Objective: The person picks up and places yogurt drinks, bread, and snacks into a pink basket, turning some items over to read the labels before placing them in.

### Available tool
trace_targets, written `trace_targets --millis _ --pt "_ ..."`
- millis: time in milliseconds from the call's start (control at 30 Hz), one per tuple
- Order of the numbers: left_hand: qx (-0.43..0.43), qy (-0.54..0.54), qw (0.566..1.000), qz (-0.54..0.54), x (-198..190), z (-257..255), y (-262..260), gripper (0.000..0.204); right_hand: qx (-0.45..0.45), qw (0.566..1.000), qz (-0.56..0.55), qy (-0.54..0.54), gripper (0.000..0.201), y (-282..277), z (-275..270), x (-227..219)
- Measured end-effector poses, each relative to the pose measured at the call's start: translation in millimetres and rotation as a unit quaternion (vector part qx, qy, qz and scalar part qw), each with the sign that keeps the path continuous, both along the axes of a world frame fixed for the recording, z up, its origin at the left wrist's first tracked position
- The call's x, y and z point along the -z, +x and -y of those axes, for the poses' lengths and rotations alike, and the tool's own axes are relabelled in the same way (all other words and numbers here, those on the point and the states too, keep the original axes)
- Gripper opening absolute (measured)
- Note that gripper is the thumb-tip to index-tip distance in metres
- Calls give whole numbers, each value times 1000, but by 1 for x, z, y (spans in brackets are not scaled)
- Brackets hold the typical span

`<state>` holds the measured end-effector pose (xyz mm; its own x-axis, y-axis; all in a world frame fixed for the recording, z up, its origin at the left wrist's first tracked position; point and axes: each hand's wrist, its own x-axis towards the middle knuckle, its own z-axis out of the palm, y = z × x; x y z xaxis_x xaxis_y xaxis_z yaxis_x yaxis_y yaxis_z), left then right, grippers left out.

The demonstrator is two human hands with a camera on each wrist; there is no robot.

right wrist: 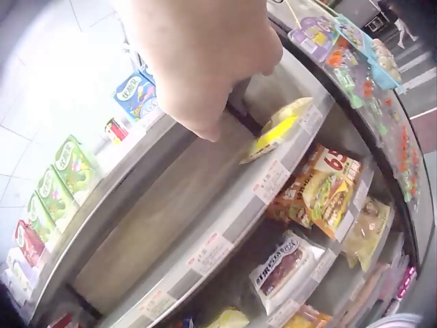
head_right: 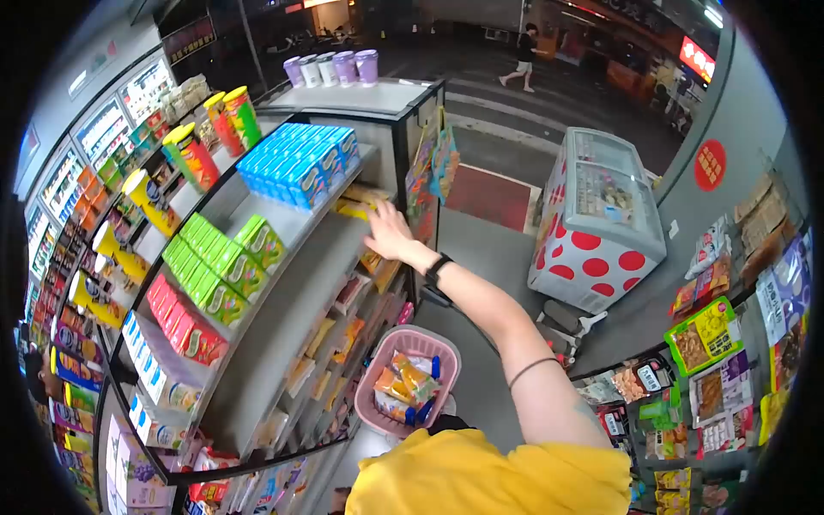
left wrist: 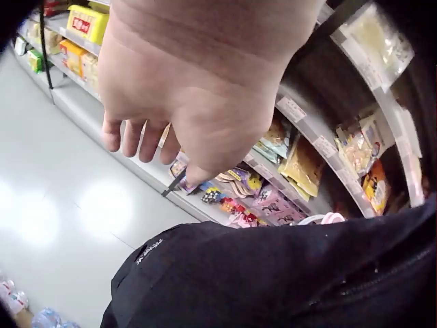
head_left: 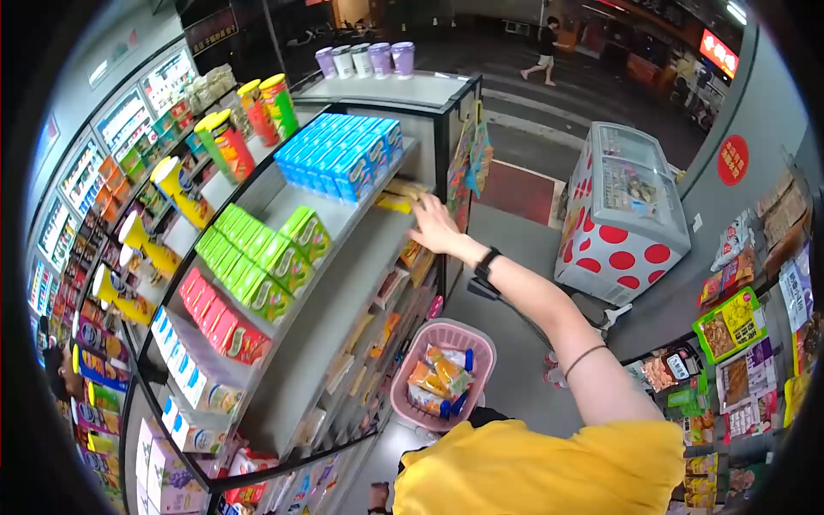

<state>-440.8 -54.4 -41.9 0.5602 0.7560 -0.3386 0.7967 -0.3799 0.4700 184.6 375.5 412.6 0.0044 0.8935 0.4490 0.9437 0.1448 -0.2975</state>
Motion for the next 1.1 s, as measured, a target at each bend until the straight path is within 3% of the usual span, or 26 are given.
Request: trace_targets --millis 67,200,433,533,667,767,900,967,1067,1100 --pt "-193 -117 974 0 -14 23 11 34 19 999 50 10 80 8 -40 7" --pt "-284 -163 945 2 -31 41 43 35 37 993 115 13 80 15 -82 7" --pt "-326 -173 929 10 -45 51 76 38 63 982 103 -145 83 32 -135 -2" --pt "-337 -179 924 12 -50 57 82 40 61 986 93 -123 83 41 -155 19" --pt "-356 -186 916 13 -59 75 82 43 56 978 78 -184 77 51 -178 37" --pt "-368 -189 910 15 -65 91 80 46 59 970 108 -208 86 52 -179 39" --pt "-374 -194 907 20 -72 114 73 50 43 980 72 -179 84 51 -184 47" --pt "-363 -200 910 25 -71 117 73 51 33 978 63 -198 95 52 -191 51" --pt "-389 -169 905 -33 -67 123 77 48 22 980 34 -193 97 55 -199 59" --pt "-407 -163 899 -3 -69 125 81 47 20 978 40 -202 96 57 -207 63"
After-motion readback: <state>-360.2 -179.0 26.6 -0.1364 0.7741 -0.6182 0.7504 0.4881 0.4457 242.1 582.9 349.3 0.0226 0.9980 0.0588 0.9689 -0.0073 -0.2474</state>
